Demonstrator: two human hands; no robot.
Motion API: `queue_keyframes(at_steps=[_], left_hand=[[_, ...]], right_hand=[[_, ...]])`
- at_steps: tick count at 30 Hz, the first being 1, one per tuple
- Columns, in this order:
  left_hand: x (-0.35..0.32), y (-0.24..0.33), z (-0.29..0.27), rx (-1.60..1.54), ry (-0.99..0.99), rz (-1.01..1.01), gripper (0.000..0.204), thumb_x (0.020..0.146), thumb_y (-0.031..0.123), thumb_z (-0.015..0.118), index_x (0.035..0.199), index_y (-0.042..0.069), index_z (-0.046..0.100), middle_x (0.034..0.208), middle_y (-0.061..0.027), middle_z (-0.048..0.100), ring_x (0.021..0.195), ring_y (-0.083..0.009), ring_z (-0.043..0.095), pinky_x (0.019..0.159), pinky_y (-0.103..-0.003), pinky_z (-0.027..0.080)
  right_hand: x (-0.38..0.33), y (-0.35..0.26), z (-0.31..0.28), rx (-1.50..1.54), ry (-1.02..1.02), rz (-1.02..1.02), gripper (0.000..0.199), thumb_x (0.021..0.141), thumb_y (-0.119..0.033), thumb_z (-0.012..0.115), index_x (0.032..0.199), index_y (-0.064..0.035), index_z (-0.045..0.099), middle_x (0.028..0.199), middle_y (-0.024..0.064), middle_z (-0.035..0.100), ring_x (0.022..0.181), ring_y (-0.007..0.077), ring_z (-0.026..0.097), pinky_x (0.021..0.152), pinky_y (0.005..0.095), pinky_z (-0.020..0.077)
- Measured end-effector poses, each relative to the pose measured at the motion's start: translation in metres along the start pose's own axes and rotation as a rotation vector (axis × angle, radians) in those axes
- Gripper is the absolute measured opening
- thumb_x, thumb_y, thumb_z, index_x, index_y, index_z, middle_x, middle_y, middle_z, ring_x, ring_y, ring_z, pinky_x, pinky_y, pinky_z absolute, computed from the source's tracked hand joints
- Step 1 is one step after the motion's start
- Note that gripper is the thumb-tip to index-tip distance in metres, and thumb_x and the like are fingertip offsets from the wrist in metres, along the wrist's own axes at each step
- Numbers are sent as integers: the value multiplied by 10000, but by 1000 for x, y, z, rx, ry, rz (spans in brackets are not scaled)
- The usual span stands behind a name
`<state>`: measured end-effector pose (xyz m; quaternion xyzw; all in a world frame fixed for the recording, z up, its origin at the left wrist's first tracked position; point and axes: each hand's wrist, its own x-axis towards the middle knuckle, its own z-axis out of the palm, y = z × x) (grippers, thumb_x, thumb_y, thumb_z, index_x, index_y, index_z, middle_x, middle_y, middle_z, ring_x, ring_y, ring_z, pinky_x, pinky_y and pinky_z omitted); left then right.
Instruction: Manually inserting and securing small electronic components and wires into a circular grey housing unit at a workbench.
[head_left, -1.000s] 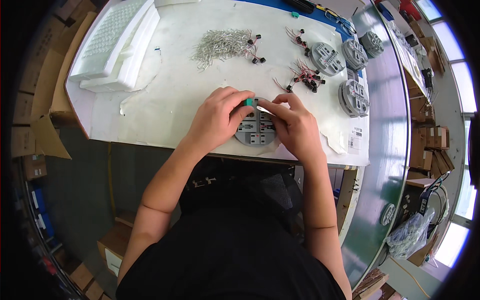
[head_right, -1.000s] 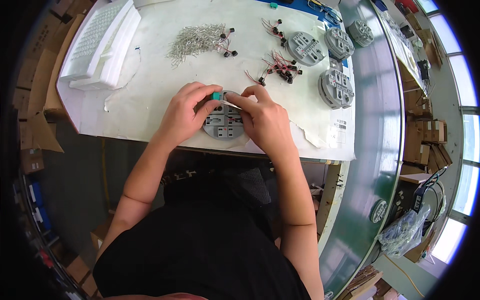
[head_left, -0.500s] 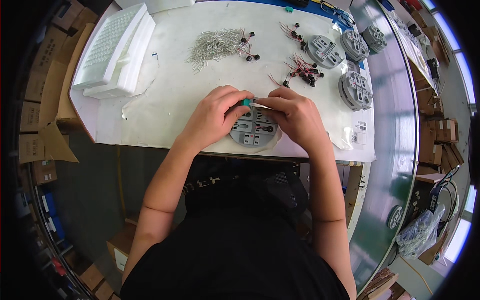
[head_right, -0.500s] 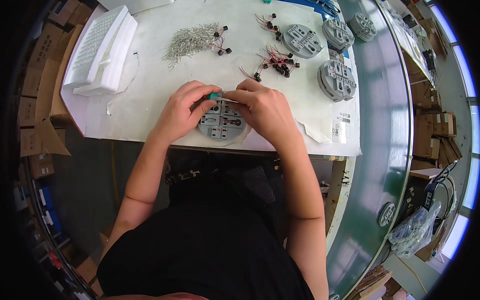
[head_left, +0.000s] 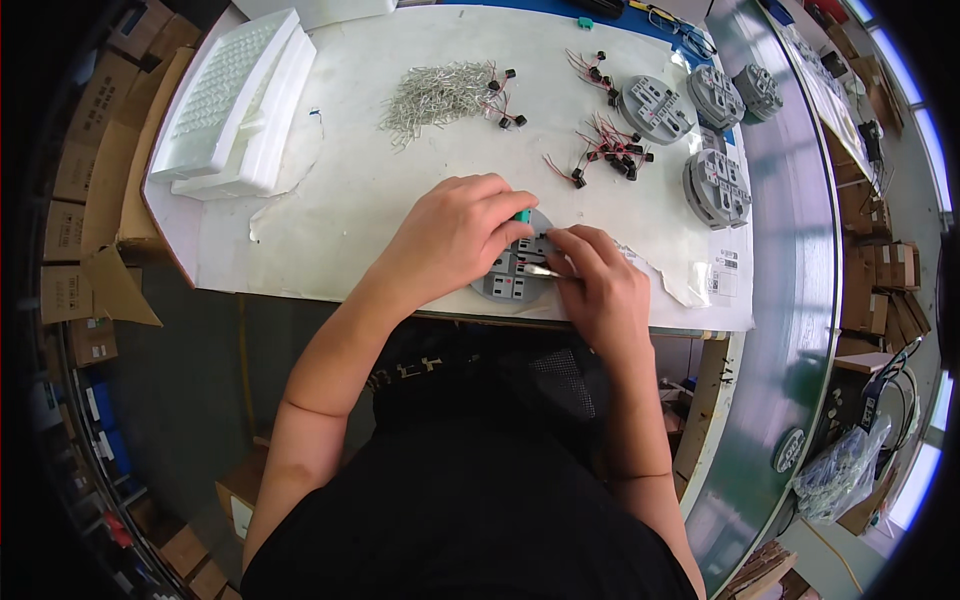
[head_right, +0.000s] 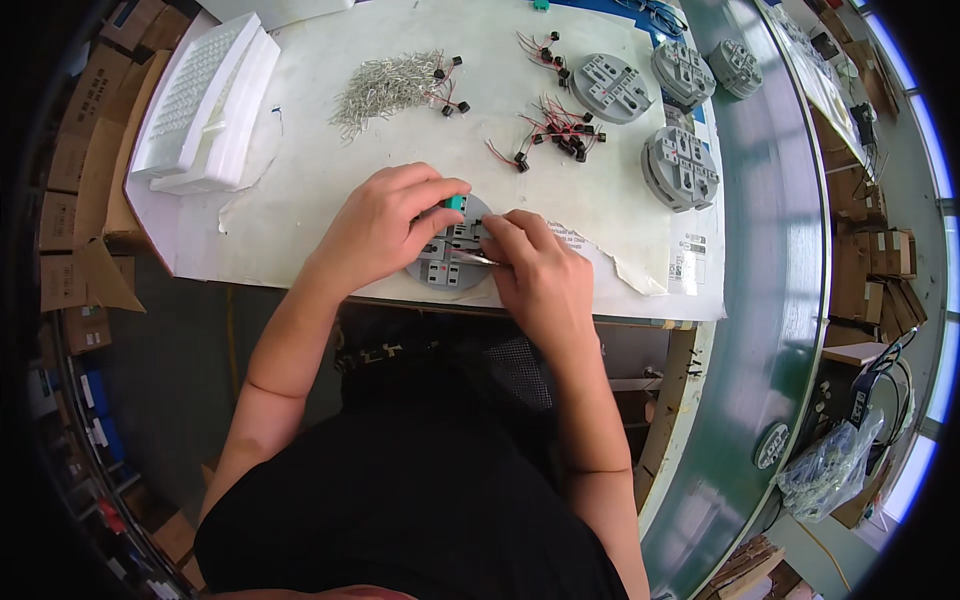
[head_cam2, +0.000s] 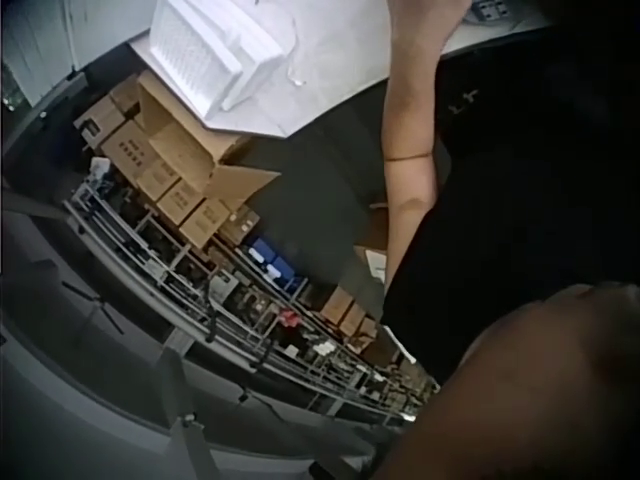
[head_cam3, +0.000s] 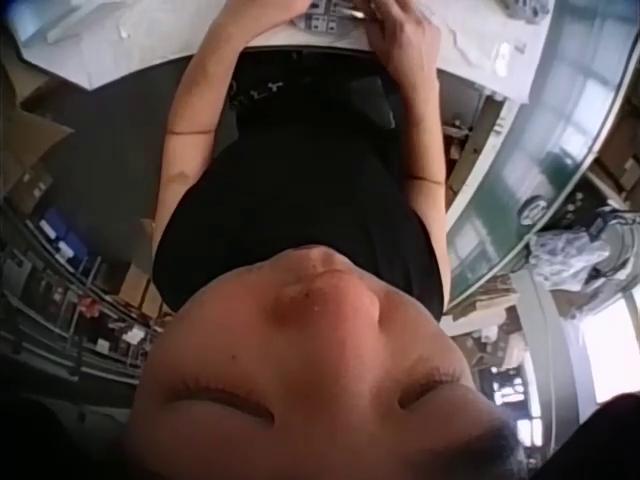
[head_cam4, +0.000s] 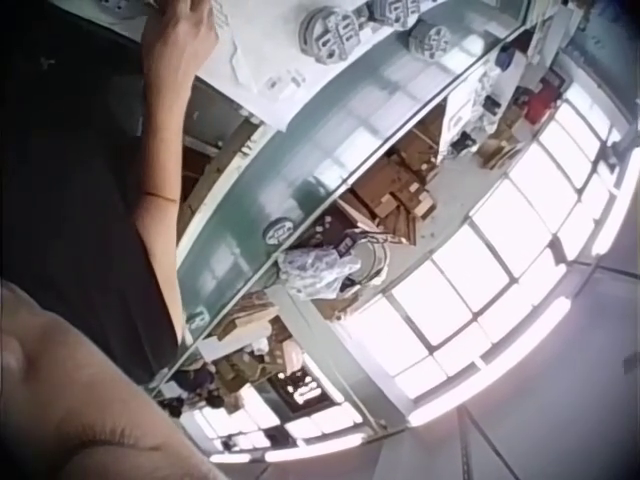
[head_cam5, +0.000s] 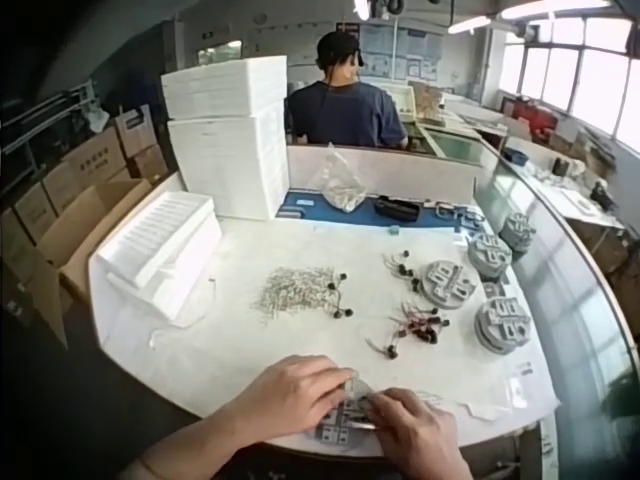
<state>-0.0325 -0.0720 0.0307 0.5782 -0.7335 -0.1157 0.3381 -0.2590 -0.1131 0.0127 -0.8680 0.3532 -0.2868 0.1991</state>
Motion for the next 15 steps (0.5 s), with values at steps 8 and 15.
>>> queue_keyframes(at_steps=[8,15], left_hand=[[17,4,-2,70,-235,-63,300,946,223,776,1207,74,769,1022,-76,697,919,-295,701,780,-438,552],[16,51,-12,350,-353,-137,801,789,458,904,1469,141,625,1198,-107,654,975,-323,700,822,-423,571]], right_hand=[[-5,1,2,-45,49,-22,332,899,-135,790,1226,-121,734,1098,53,732,830,263,742,683,384,580],[-25,26,-3,459,339,141,199,1073,-219,646,1041,-33,707,798,100,704,686,198,688,599,311,511]])
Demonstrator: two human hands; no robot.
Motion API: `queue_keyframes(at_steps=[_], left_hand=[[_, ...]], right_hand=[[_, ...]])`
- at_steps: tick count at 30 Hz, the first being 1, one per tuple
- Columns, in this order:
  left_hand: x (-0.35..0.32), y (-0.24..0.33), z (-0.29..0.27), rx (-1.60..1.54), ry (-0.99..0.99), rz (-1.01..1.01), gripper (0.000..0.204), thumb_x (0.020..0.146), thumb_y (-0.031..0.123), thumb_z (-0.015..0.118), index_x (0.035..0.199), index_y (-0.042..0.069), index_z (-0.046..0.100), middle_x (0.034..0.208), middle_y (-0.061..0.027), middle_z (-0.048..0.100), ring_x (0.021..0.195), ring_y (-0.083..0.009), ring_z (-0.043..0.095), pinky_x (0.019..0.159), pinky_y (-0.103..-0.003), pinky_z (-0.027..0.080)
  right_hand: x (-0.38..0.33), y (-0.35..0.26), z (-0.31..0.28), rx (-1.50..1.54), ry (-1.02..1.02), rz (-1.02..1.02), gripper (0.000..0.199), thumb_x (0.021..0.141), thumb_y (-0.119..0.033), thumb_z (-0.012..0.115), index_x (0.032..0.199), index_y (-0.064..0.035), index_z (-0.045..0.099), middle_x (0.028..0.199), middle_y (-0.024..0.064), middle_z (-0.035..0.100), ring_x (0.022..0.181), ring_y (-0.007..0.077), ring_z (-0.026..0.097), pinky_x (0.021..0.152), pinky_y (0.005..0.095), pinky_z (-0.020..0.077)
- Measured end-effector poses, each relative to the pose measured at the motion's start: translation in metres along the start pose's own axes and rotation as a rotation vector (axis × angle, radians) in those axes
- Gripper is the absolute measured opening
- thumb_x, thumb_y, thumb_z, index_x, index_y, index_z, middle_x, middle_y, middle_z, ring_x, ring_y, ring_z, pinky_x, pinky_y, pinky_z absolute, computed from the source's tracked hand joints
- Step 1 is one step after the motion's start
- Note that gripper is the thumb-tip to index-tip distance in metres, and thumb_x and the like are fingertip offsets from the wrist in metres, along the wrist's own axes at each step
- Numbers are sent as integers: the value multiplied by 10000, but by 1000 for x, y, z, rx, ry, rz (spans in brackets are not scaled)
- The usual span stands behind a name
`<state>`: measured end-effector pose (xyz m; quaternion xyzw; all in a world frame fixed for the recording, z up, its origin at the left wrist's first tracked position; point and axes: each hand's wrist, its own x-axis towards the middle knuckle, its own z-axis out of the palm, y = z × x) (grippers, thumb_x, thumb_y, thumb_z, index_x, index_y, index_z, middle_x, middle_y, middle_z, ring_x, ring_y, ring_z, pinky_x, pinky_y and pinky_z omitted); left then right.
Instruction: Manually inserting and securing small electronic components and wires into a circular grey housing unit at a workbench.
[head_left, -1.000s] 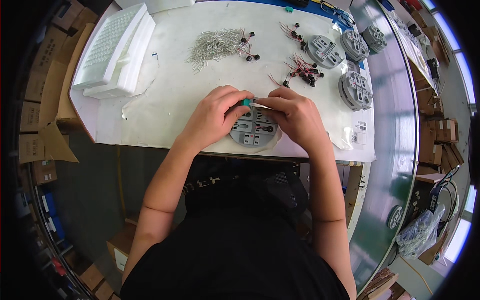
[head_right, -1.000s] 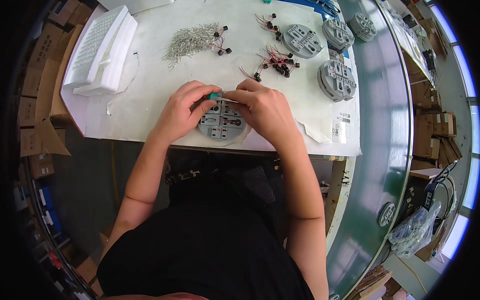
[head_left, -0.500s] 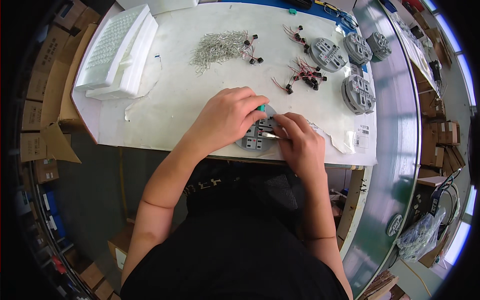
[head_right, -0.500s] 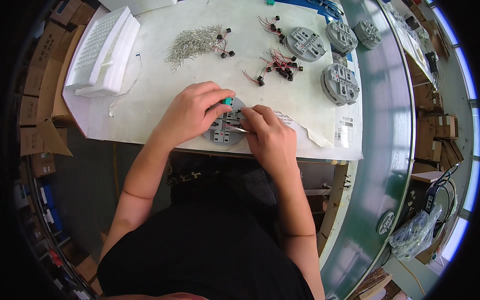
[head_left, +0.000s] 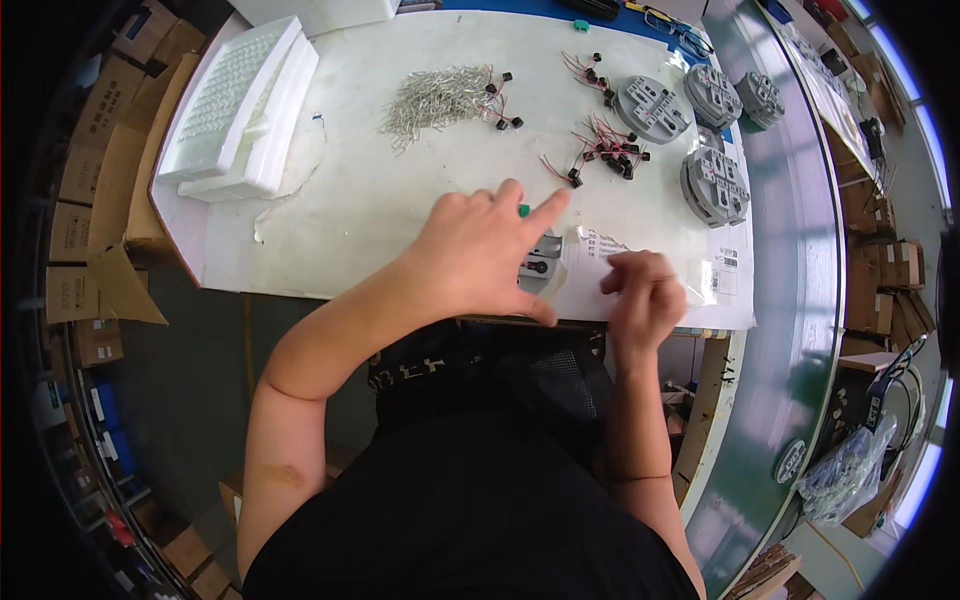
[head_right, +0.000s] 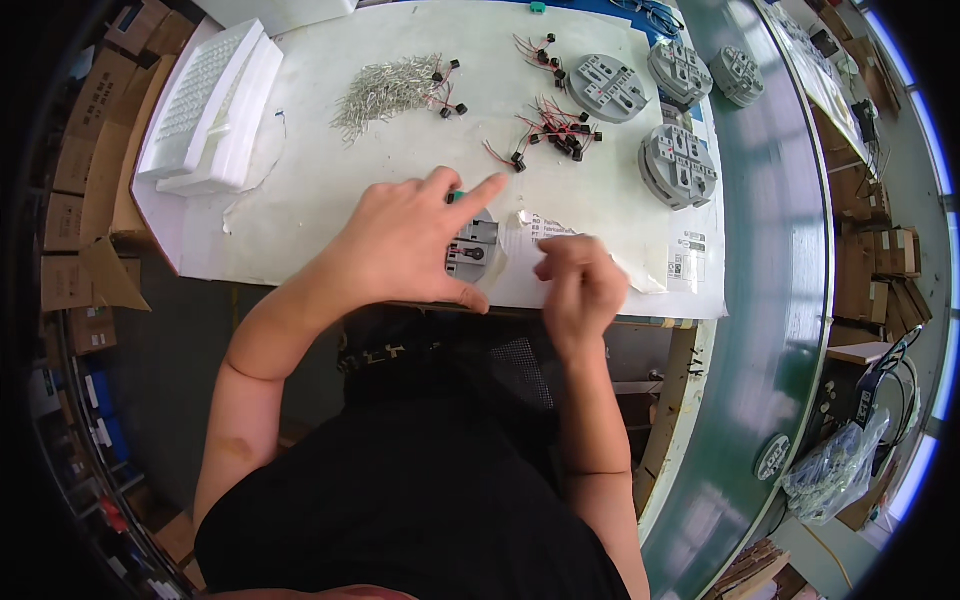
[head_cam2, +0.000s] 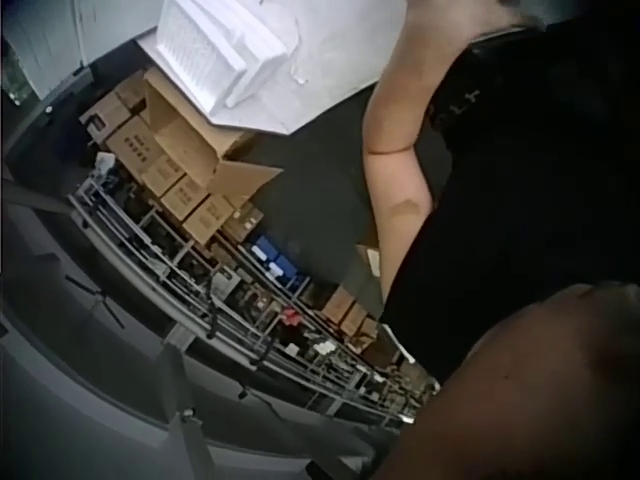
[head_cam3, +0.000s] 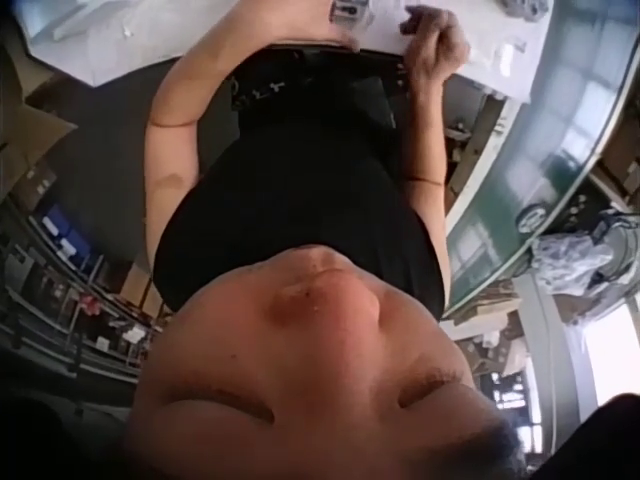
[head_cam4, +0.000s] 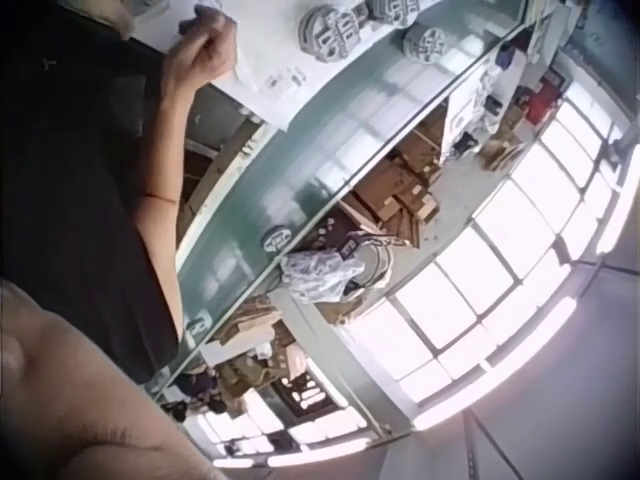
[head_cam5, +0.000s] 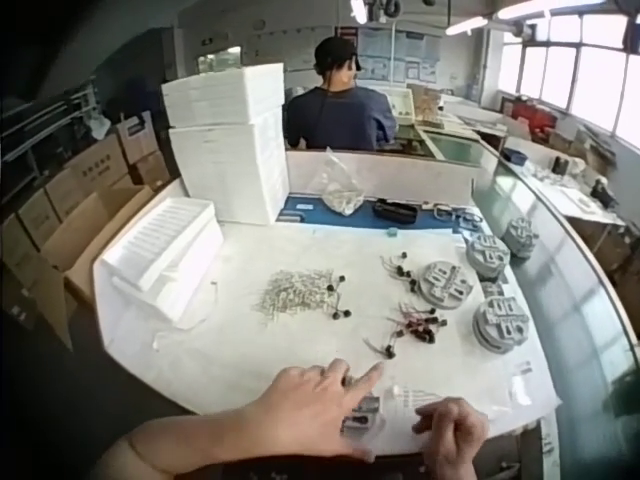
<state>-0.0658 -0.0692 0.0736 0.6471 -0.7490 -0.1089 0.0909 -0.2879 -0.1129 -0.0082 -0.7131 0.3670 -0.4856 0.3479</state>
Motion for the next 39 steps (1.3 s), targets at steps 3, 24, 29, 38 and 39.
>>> queue_keyframes(at_steps=[3,24,29,38,39], left_hand=[[8,12,-3,137,-254,6,1021,665,469,980,1536,163,543,1275,-152,597,1040,-342,681,911,-439,567],[-62,-42,62,-716,448,-116,1137,645,405,1008,1574,30,469,1252,-165,677,1082,-318,653,1030,-466,506],[-59,-43,62,-541,390,-100,1118,643,459,995,1559,29,519,1115,-119,722,1041,-313,658,1009,-452,502],[-58,-45,66,-542,419,-84,1111,647,490,985,1555,37,533,1061,-88,727,1035,-300,656,1010,-453,499],[-58,-45,66,-541,423,-83,1108,650,494,983,1555,38,534,1062,-86,727,1036,-299,656,1010,-454,499]], right_hand=[[4,2,-15,374,71,333,361,1141,-289,542,929,-25,668,691,75,641,603,159,622,549,274,450],[62,-68,35,-666,-806,-24,366,1037,-333,665,800,-55,690,690,183,668,664,433,652,600,519,498],[64,-72,39,-746,-865,-23,378,1040,-356,653,801,-67,703,678,172,676,646,427,661,593,520,509],[60,-69,41,-718,-817,-29,379,1041,-359,648,802,-71,710,678,164,680,649,417,669,597,516,513],[59,-69,40,-726,-813,-33,379,1040,-359,650,802,-71,710,677,164,680,647,417,669,595,518,513]])
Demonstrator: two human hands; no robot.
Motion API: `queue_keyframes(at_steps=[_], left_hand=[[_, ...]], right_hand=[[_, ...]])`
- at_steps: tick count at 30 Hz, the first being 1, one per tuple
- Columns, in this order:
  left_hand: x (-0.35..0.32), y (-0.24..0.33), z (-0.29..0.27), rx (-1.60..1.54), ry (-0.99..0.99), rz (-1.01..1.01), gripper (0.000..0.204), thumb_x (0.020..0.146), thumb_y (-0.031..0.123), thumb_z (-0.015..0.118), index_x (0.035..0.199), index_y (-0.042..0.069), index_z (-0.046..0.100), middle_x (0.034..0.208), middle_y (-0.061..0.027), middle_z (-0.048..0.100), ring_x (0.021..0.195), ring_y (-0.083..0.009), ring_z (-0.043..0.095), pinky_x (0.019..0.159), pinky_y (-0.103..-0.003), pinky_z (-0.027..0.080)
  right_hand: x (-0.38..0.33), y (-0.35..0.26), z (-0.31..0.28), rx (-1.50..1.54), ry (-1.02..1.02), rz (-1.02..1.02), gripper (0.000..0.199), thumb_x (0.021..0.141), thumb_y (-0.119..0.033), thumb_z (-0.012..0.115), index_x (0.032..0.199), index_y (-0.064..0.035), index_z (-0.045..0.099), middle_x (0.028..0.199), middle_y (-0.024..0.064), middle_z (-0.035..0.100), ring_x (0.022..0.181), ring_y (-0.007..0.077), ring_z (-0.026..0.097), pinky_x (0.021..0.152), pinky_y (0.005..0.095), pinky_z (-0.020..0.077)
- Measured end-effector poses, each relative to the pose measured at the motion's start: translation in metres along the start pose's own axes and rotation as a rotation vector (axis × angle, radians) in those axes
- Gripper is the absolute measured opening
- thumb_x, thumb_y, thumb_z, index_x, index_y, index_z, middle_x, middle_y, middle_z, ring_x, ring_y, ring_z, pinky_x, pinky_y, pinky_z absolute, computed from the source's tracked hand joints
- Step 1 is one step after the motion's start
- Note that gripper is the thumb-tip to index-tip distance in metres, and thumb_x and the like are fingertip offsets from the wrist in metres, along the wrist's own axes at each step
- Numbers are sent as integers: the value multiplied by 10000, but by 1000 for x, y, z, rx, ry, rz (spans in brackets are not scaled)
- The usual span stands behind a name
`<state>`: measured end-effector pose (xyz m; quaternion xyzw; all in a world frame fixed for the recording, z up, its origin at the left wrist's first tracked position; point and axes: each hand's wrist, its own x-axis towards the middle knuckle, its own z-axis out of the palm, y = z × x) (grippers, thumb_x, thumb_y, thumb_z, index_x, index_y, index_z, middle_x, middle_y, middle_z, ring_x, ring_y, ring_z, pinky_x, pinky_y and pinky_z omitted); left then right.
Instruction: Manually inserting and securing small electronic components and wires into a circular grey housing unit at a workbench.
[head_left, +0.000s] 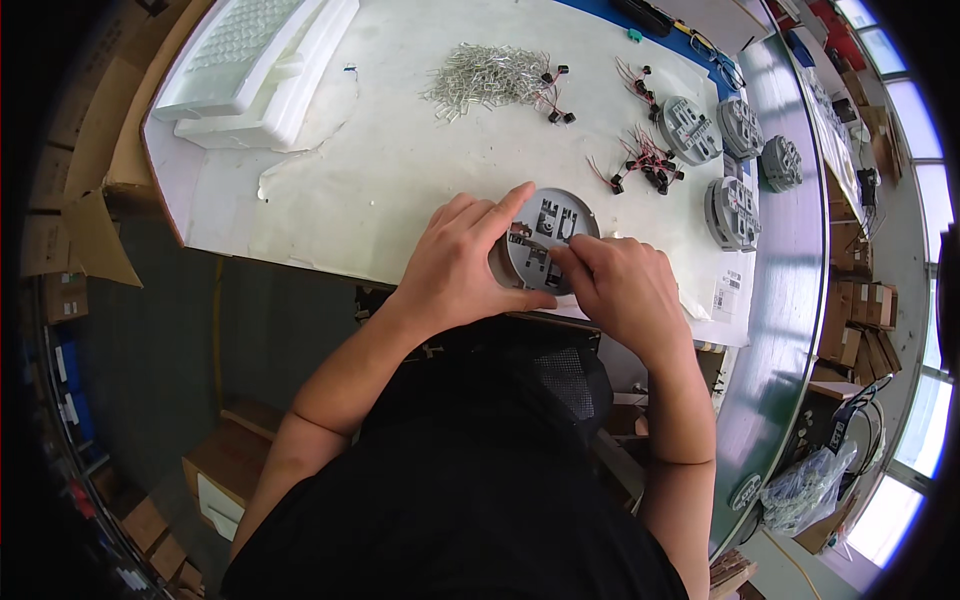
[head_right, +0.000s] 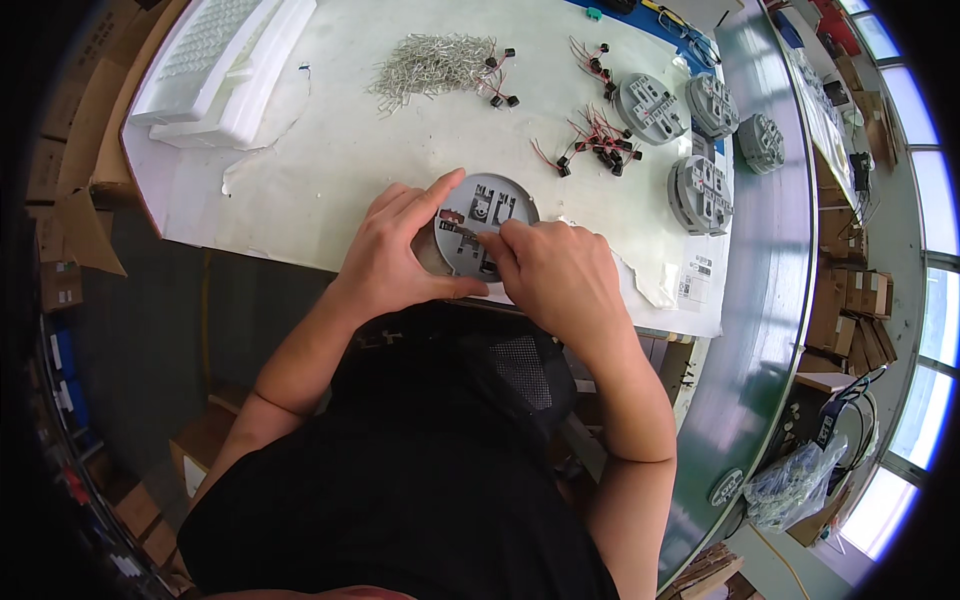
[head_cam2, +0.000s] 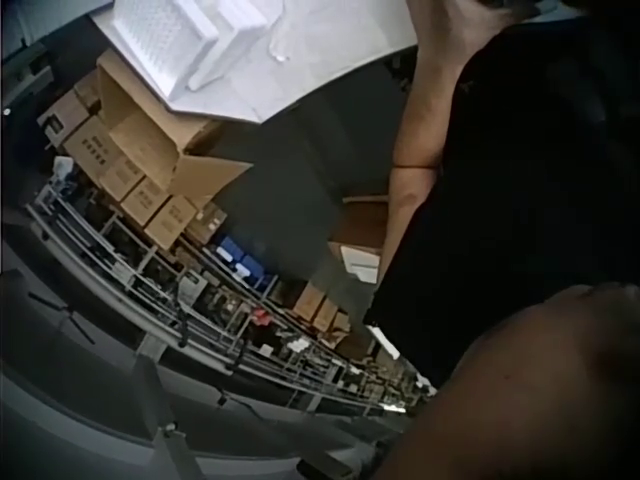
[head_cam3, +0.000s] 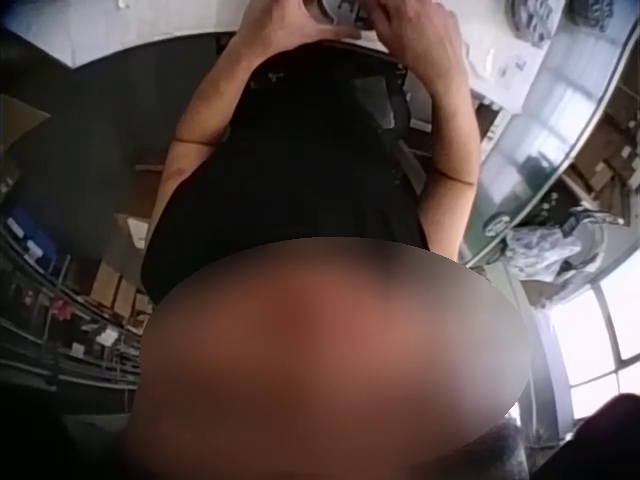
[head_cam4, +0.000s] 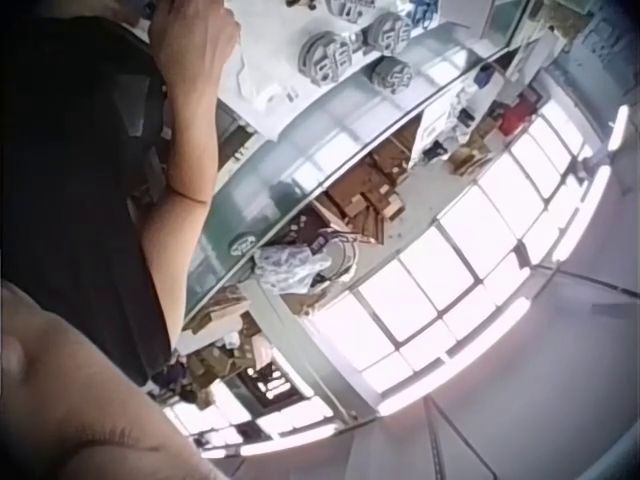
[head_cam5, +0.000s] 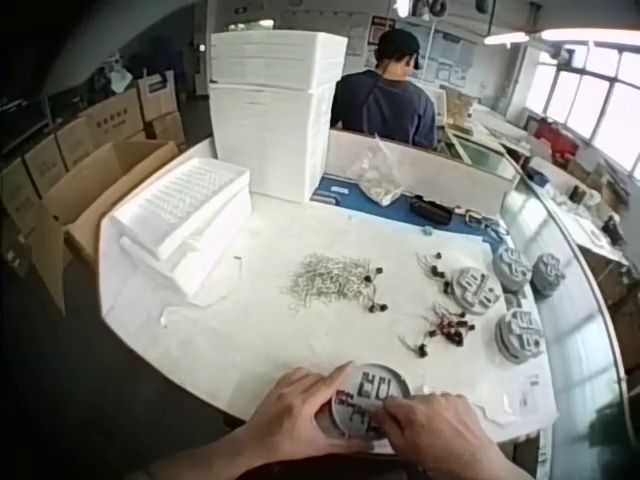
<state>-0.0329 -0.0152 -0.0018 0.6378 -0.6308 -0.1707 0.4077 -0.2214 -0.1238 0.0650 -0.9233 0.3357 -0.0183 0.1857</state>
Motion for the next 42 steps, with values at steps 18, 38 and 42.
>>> queue_keyframes(at_steps=[18,38,42], left_hand=[[2,0,-1,29,-14,38,1113,688,538,954,1570,29,505,1061,-89,719,1042,-299,664,1011,-457,495],[-2,0,-4,41,-17,31,1095,714,590,926,1577,57,513,1068,-94,714,1067,-305,676,1036,-466,492],[2,-4,-18,-108,-88,26,931,771,356,944,1554,57,538,1095,-108,725,1059,-295,683,1008,-440,512]], right_hand=[[9,-6,7,-99,18,-95,351,1024,-335,674,780,-86,712,651,160,674,624,399,688,566,496,533],[6,-13,-10,-274,-81,-108,266,1026,-324,661,915,-118,787,662,120,696,629,342,724,550,442,547],[-3,13,1,-172,19,-40,215,994,-315,719,1078,-126,776,724,98,700,622,338,712,569,441,553]])
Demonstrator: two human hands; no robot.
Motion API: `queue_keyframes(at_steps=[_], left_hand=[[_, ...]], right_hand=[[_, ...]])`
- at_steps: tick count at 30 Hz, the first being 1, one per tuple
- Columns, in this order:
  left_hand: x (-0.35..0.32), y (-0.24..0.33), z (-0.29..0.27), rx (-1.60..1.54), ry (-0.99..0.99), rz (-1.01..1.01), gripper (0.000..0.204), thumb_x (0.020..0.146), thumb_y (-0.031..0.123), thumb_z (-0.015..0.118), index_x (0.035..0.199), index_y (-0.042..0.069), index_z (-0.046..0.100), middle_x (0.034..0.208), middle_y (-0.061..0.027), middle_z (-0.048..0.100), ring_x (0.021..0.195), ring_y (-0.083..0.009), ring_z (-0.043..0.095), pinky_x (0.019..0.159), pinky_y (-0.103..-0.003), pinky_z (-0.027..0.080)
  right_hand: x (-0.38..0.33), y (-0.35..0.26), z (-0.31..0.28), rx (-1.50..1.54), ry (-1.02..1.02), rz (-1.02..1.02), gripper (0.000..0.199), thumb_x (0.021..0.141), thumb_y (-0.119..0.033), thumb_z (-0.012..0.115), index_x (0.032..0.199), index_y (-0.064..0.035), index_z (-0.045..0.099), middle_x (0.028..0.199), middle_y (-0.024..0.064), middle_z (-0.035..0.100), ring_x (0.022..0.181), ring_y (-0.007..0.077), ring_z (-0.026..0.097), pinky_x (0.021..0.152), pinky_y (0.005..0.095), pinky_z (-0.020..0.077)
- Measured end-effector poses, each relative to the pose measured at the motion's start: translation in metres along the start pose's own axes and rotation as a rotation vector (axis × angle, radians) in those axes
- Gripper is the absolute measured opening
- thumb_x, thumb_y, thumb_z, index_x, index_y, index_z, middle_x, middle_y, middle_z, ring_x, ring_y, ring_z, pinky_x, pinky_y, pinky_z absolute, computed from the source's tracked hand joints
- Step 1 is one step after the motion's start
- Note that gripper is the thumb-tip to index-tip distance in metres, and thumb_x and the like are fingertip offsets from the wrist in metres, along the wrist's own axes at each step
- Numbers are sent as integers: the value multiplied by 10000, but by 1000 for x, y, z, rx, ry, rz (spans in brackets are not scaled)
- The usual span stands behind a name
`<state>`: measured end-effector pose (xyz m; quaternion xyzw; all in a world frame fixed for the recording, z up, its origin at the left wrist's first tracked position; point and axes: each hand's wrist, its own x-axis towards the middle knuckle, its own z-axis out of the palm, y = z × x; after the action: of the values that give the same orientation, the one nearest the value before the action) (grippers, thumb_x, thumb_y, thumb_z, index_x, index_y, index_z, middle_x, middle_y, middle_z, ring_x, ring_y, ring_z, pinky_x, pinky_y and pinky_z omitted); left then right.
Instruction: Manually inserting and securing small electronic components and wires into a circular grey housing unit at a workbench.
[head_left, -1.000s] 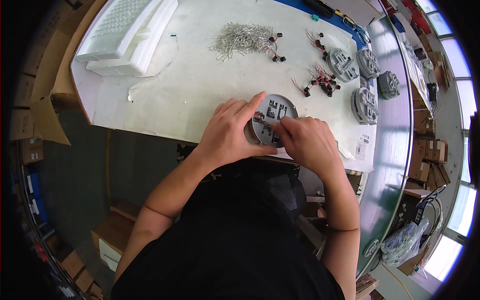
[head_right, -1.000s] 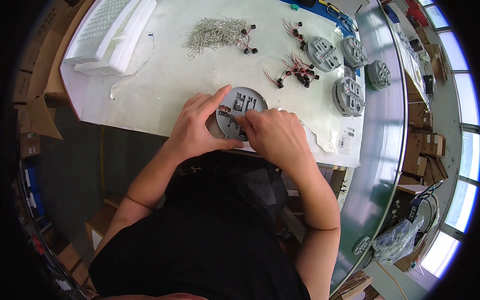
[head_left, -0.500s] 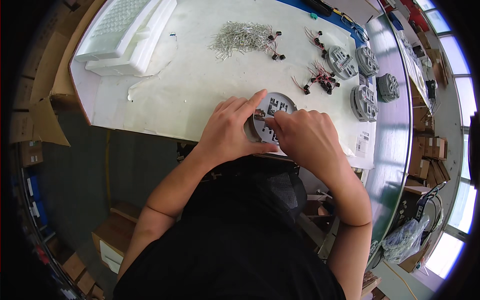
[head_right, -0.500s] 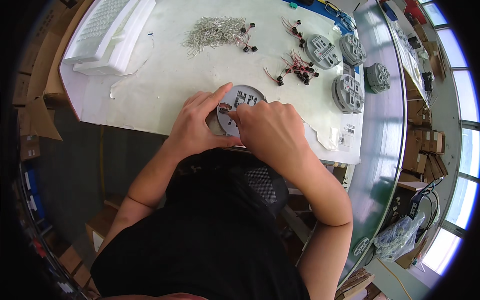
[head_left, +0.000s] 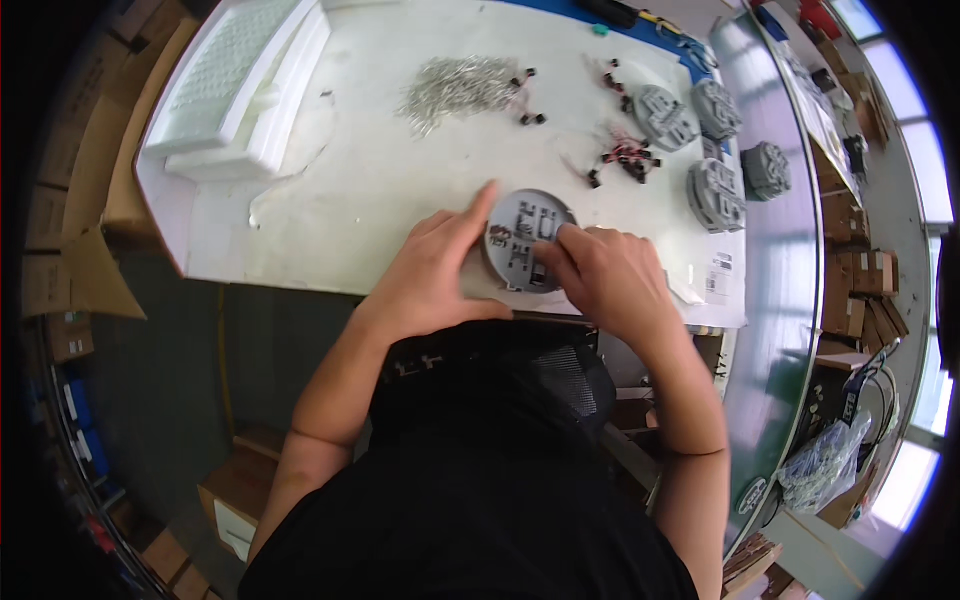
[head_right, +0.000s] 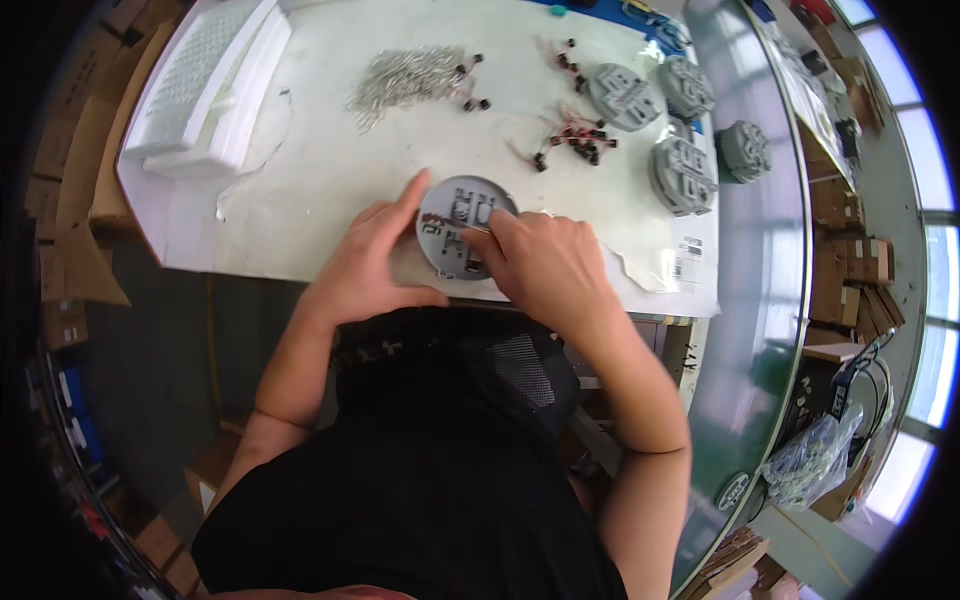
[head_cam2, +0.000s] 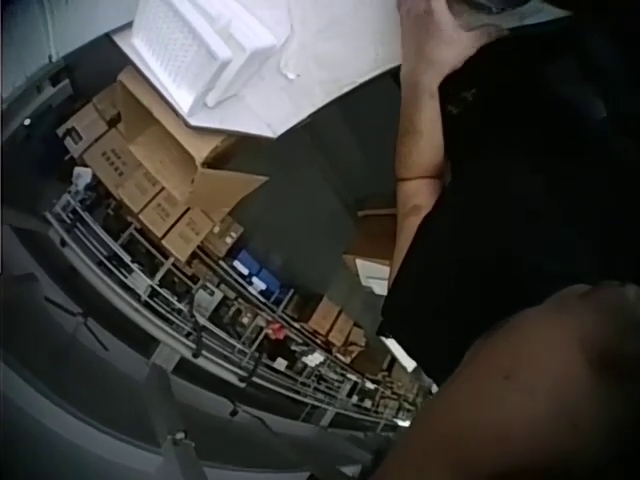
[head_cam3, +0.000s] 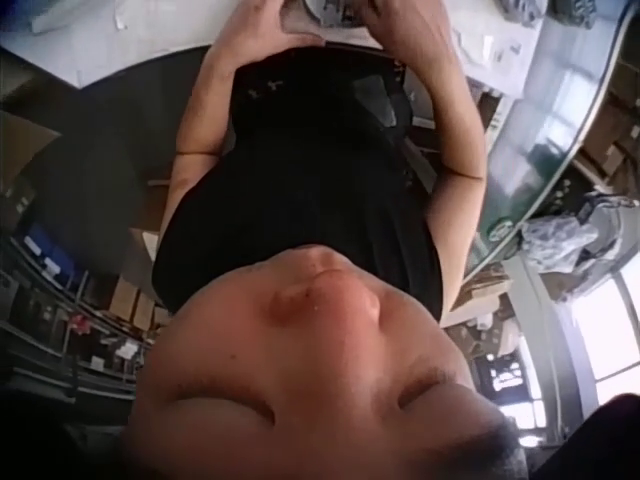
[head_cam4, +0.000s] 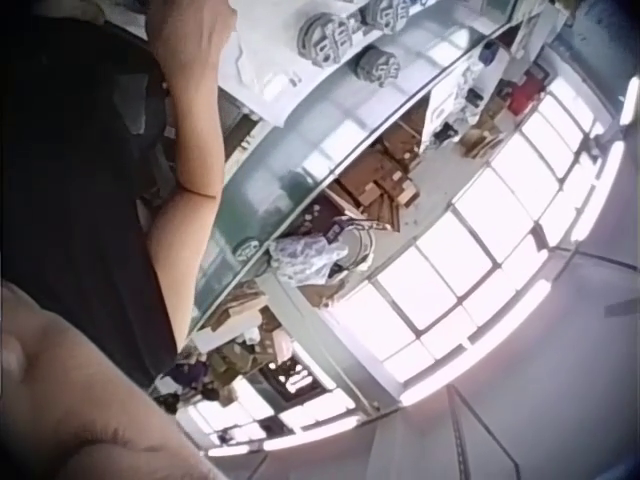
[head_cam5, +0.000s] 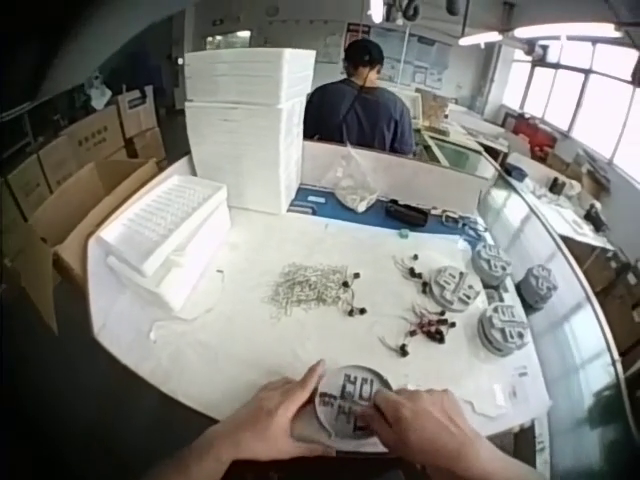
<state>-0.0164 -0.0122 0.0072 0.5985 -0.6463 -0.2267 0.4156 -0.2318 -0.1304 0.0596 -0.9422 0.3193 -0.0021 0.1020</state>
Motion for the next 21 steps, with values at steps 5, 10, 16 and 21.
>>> queue_keyframes(at_steps=[5,10,16,21], left_hand=[[-1,-26,11,-268,-56,-276,538,881,67,834,1393,40,668,1107,-143,725,955,-254,710,851,-328,558],[12,18,16,-186,60,-91,312,963,-32,703,1265,43,733,969,-112,673,803,-219,648,732,-310,525],[5,3,5,110,213,13,260,996,-29,670,1226,51,762,908,-94,630,761,-217,587,702,-332,500],[-4,-13,3,152,230,-51,207,1000,-6,684,1169,50,792,923,-95,636,797,-229,594,699,-341,494]], right_hand=[[-34,-20,33,374,336,-131,533,815,-269,920,1275,-116,699,910,110,678,719,311,701,643,413,565],[-47,3,40,268,905,73,488,850,-160,910,1281,-69,701,855,54,656,691,168,653,607,310,519],[-147,346,-26,604,1460,966,508,970,-317,804,1300,43,661,946,57,725,796,136,684,711,280,538],[-276,488,10,-124,592,1669,673,904,-430,755,1391,20,641,1150,246,760,1063,352,747,965,498,574]])
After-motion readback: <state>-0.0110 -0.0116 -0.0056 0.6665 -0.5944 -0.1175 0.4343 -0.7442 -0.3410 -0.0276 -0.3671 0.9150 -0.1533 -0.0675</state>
